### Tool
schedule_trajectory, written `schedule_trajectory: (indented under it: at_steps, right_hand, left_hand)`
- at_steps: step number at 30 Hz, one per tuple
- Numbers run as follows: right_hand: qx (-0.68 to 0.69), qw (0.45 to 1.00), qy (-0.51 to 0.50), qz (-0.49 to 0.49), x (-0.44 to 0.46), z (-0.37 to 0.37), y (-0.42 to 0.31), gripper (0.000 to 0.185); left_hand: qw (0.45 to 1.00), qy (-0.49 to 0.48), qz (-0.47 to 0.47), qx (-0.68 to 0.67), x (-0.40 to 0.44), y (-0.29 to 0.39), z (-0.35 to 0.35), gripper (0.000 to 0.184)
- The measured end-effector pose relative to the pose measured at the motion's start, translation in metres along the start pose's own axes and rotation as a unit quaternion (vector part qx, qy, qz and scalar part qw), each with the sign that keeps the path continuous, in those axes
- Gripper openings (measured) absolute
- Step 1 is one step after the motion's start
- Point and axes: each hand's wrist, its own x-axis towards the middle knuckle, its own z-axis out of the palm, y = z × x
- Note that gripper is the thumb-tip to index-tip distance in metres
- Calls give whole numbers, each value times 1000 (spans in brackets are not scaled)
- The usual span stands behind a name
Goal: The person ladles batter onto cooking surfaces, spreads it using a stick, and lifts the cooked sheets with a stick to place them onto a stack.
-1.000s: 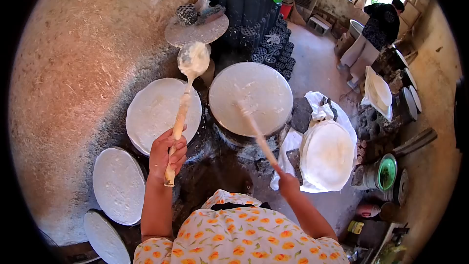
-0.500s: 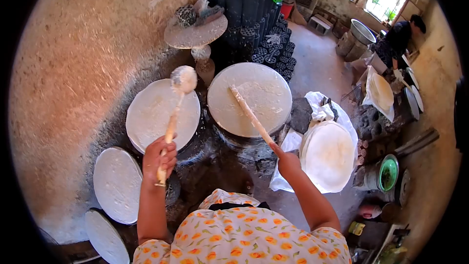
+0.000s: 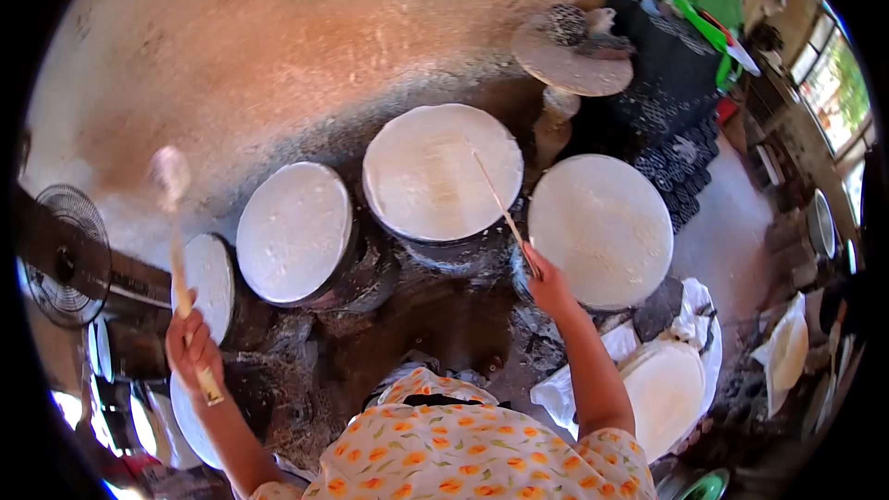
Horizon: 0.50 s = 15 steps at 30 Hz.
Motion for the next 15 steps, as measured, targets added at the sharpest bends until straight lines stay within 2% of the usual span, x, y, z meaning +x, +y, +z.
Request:
schedule_trajectory:
  at_steps: [1, 2, 3, 4, 6, 7, 8, 9, 10, 11, 12, 13, 14, 15]
  right_hand:
    - [-24, 1000, -7, 18, 24, 4, -18, 62]
    - [-85, 992, -58, 76, 43, 9, -27, 61]
    - [-147, 974, -107, 134, 60, 15, -39, 61]
    - [-241, 938, -163, 187, 76, 18, -61, 60]
    - [-280, 926, -182, 178, 82, 37, -64, 62]
    - [-316, 912, -195, 175, 86, 46, -64, 64]
    - [-330, 906, -218, 152, 83, 48, -62, 63]
    - [-337, 904, -217, 149, 75, 49, -57, 63]
    - [-316, 916, -209, 129, 66, 49, -52, 65]
    - [-296, 927, -201, 109, 60, 52, -53, 66]
    - [-274, 934, -198, 113, 52, 44, -92, 67]
    - [-280, 933, -197, 110, 48, 49, -96, 67]
    - [-217, 955, -172, 107, 43, 50, -95, 66]
    - [-153, 972, -147, 101, 40, 52, -91, 64]
  left_hand:
    - [999, -32, 30, -8, -18, 18, -25, 43]
    - [996, -34, 39, -66, -38, 33, -39, 43]
    - [994, 41, 97, -17, -59, 47, -55, 41]
    - [993, 22, 115, -22, -77, 66, -96, 39]
    - [970, 150, 186, -43, -115, 91, -133, 34]
    - [975, 97, 202, -7, -141, 115, -216, 32]
    - [973, 70, 221, -1, -164, 128, -265, 29]
    - [947, 174, 272, 7, -187, 127, -274, 26]
    - [933, 239, 264, 42, -210, 130, -286, 21]
    - [856, 373, 346, 87, -228, 125, -319, 22]
    - [786, 484, 376, 81, -230, 112, -291, 23]
    - [670, 482, 372, 425, -264, 103, -342, 30]
    - [405, 496, 381, 667, -297, 94, -392, 39]
    - [319, 556, 323, 696, -317, 77, -407, 39]
